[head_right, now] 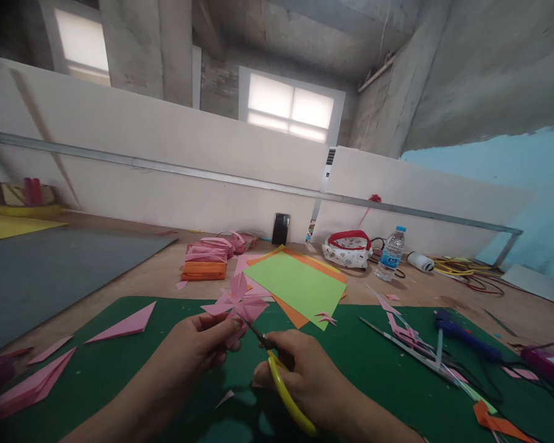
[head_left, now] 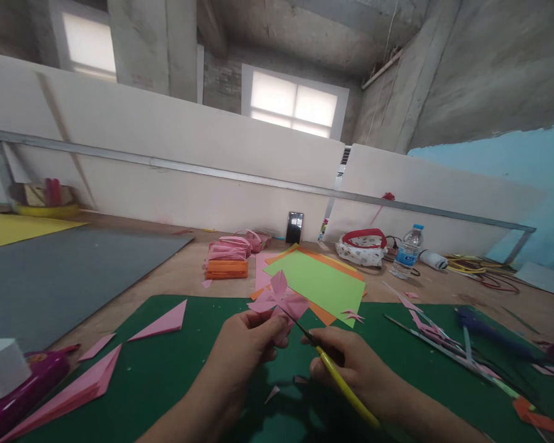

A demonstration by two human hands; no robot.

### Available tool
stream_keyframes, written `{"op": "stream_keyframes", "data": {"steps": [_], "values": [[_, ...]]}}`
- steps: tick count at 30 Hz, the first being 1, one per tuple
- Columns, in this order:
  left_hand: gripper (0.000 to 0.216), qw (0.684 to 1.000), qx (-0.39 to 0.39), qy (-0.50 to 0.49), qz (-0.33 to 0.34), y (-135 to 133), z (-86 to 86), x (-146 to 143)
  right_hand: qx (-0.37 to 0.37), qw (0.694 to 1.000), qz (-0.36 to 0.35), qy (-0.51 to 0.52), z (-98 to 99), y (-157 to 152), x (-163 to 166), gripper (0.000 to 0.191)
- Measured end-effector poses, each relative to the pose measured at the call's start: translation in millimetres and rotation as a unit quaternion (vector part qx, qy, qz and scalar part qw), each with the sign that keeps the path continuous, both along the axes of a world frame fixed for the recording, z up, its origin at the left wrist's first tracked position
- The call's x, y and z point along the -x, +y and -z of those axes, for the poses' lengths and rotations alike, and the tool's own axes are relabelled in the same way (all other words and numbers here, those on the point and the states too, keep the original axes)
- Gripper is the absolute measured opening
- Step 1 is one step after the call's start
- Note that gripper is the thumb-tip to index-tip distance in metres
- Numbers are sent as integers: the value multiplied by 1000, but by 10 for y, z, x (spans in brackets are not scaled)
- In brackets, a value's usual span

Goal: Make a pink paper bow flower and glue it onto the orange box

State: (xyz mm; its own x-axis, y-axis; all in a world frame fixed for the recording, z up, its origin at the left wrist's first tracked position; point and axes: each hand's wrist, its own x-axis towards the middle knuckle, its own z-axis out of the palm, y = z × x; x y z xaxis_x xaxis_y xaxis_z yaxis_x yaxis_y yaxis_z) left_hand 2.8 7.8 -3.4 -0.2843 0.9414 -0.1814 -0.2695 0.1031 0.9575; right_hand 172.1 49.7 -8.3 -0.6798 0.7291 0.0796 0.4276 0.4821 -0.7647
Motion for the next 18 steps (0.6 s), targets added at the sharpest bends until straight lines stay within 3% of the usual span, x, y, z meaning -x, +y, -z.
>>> {"op": "stream_keyframes", "data": {"steps": [11, 18], "values": [[18, 1000, 6, 1, -8, -7, -14, 4, 39, 999, 0, 22, 27, 28, -23, 23], [22, 1000, 8, 4, -4, 4, 6, 9, 16, 1000, 1, 5, 26, 46, -31, 28]]}}
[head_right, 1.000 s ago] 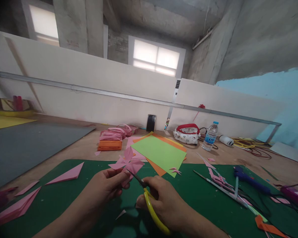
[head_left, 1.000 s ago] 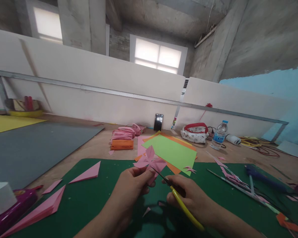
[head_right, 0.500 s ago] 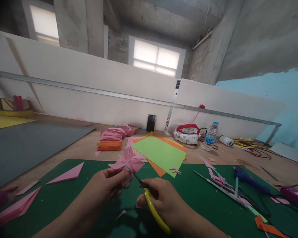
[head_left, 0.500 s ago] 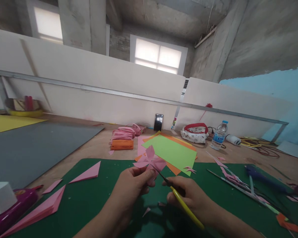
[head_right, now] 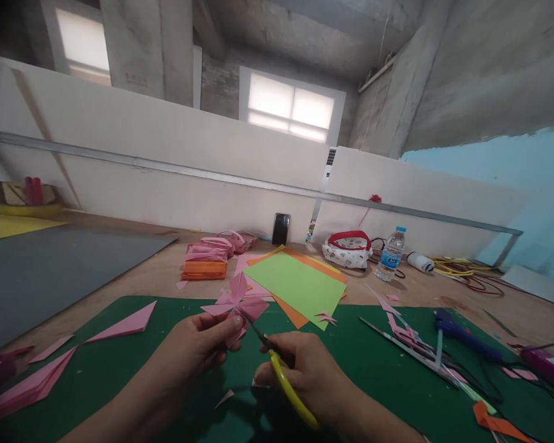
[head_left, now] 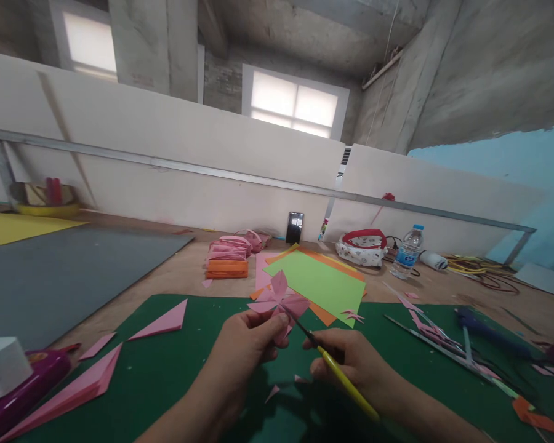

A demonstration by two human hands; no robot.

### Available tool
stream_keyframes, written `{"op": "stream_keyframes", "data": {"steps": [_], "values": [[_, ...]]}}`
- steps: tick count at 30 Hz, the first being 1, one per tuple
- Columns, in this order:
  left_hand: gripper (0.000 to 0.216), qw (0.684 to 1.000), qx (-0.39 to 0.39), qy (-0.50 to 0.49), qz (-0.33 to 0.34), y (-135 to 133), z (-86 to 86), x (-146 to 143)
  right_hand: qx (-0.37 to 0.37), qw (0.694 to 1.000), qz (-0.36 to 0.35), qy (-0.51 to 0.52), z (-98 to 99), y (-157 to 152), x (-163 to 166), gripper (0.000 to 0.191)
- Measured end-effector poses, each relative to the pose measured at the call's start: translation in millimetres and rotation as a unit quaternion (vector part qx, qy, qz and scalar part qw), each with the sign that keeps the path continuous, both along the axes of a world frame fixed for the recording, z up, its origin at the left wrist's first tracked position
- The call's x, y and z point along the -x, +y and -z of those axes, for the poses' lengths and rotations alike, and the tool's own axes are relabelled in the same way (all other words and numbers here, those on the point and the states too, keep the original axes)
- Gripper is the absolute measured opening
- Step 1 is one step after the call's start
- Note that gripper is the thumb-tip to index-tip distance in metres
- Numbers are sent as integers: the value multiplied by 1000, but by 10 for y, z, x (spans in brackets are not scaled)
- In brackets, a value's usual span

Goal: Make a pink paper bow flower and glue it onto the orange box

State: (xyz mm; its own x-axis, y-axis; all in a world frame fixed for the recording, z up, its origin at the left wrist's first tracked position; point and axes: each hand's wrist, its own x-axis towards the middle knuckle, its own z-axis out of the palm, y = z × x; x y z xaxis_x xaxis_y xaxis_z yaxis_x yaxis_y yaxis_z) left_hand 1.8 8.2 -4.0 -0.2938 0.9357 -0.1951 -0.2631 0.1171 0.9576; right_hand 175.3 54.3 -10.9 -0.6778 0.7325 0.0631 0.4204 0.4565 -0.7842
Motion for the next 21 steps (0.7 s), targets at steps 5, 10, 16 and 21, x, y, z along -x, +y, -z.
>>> {"op": "stream_keyframes", "data": {"steps": [5, 10, 16, 21], "values": [[22, 1000, 4, 3, 0, -2, 4, 0, 2, 1000, 3, -8, 8, 3, -5, 26], [22, 1000, 6, 3, 3, -3, 1, 4, -15, 1000, 2, -5, 7, 1, -7, 29], [24, 1000, 8, 8, 18, 7, 0, 18, -12, 1000, 3, -22, -26, 11, -5, 28], [25, 998, 3, 19, 54, 22, 36, 14, -23, 999, -8, -31, -33, 11, -19, 26]]}}
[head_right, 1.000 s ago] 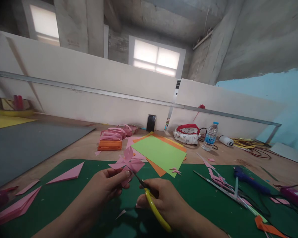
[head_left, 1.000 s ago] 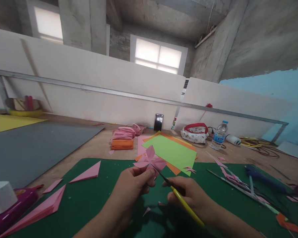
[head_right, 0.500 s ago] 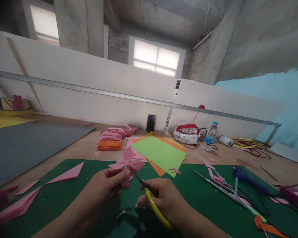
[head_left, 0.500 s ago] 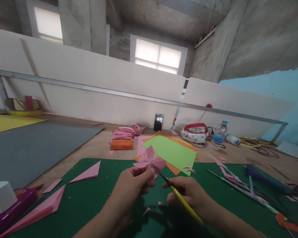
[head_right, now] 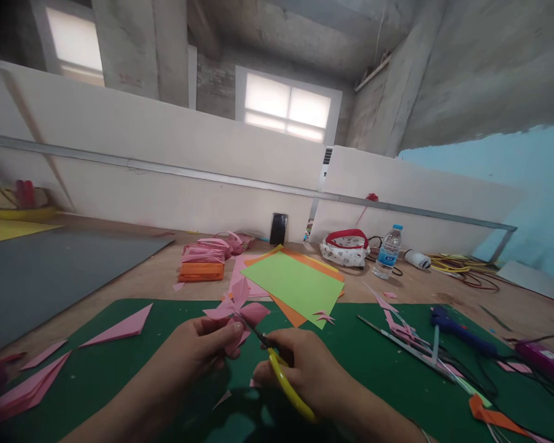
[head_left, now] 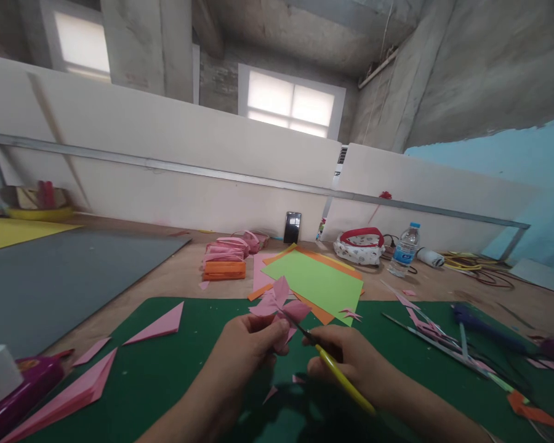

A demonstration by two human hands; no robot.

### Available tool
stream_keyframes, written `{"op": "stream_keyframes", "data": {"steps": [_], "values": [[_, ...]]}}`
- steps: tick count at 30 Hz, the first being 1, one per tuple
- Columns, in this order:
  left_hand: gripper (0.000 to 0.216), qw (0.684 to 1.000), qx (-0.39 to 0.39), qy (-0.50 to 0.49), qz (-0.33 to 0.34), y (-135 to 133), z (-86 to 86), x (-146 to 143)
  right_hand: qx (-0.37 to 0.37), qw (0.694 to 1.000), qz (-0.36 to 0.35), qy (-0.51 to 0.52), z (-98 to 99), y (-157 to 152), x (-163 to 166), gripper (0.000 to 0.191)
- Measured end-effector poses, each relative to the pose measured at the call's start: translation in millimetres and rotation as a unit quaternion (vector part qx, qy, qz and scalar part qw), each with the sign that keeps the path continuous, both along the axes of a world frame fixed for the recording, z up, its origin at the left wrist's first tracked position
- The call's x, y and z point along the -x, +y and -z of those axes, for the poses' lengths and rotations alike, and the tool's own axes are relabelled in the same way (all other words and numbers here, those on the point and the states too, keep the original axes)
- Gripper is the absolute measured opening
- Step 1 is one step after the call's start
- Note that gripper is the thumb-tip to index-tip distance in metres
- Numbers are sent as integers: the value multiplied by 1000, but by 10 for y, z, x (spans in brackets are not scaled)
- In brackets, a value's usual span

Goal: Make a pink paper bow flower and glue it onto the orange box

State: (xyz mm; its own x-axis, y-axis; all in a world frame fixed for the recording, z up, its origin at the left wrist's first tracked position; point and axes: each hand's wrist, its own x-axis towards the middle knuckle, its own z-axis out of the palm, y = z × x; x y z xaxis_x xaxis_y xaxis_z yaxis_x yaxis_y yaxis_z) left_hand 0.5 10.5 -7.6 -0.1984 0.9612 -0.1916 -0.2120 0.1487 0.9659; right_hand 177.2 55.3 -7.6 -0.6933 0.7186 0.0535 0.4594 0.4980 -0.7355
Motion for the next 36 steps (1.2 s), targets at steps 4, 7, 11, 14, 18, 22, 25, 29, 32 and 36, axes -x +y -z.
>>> {"op": "stream_keyframes", "data": {"steps": [4, 7, 11, 14, 18, 22, 25, 29, 32, 36], "values": [[21, 1000, -2, 9, 29, 16, 42, -18, 2, 1000, 0, 12, 41, -10, 2, 28], [21, 999, 0, 12, 52, 21, 65, -38, 7, 1000, 14, 24, 78, -17, 12, 33], [20, 997, 12, 17, 68, 15, 67, -55, 22, 999, 7, 42, 75, -41, 25, 28], [17, 997, 7, 20, 77, 15, 68, -46, 23, 999, 7, 48, 56, -57, 32, 24], [19, 997, 6, 20, 80, 32, 110, -22, 22, 998, 3, 53, 79, -47, 39, 19], [19, 997, -1, 18, 76, 42, 139, -11, 36, 997, 0, 65, 118, -30, 45, 18], [20, 996, -4, 32, 77, 37, 121, -12, 49, 996, 0, 74, 118, -31, 47, 17], [18, 996, -8, 35, 76, 32, 108, -14, 57, 996, 7, 72, 106, -40, 52, 9], [19, 996, -8, 29, 78, 40, 130, -10, 65, 995, 6, 72, 111, -41, 52, 8], [22, 996, -4, 22, 81, 43, 144, -7, 52, 996, 4, 73, 122, -34, 41, 5]]}}
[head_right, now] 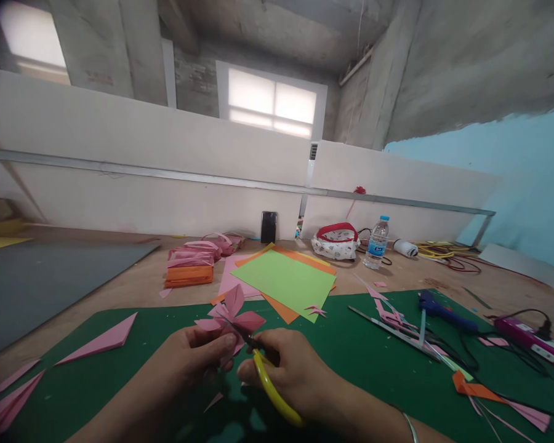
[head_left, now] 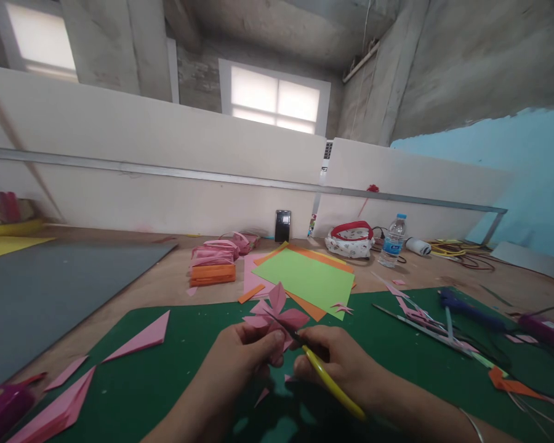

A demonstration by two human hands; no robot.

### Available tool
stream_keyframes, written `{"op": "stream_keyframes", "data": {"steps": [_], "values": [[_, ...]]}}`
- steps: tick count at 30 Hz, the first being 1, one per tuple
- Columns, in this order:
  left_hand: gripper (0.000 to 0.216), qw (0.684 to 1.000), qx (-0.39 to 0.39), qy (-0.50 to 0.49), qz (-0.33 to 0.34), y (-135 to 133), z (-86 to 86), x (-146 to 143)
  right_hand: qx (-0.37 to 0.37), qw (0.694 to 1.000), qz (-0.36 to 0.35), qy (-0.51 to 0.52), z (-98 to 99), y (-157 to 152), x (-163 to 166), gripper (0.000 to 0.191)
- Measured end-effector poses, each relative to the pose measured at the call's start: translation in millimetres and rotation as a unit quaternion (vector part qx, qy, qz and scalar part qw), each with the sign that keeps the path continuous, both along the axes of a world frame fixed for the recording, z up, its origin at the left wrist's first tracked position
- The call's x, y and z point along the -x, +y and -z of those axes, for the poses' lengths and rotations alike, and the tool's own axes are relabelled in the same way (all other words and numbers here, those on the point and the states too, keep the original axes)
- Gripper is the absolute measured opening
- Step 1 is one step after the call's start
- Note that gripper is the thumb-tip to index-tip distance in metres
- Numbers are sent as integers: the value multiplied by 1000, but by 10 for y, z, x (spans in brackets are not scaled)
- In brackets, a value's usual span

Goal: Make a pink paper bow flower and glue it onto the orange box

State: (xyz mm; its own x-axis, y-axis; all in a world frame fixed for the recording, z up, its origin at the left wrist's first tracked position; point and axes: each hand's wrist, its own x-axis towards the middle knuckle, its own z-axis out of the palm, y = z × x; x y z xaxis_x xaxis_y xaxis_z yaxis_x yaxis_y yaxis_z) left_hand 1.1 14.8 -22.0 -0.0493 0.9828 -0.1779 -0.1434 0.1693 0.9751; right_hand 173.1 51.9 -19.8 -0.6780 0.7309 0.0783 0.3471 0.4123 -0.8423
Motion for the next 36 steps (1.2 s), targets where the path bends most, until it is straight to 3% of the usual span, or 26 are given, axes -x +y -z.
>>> {"op": "stream_keyframes", "data": {"steps": [9, 23, 36], "values": [[21, 1000, 19, -4, -14, -23, -43, -27, 2, 1000, -1, -1, -29, 9, -4, 5], [16, 999, 14, 19, -33, -50, -100, -27, -59, 996, 24, -57, -39, 33, -56, 13], [21, 999, 4, 35, -15, -50, -107, -31, -68, 996, 25, -45, -61, -9, -17, 10]]}}
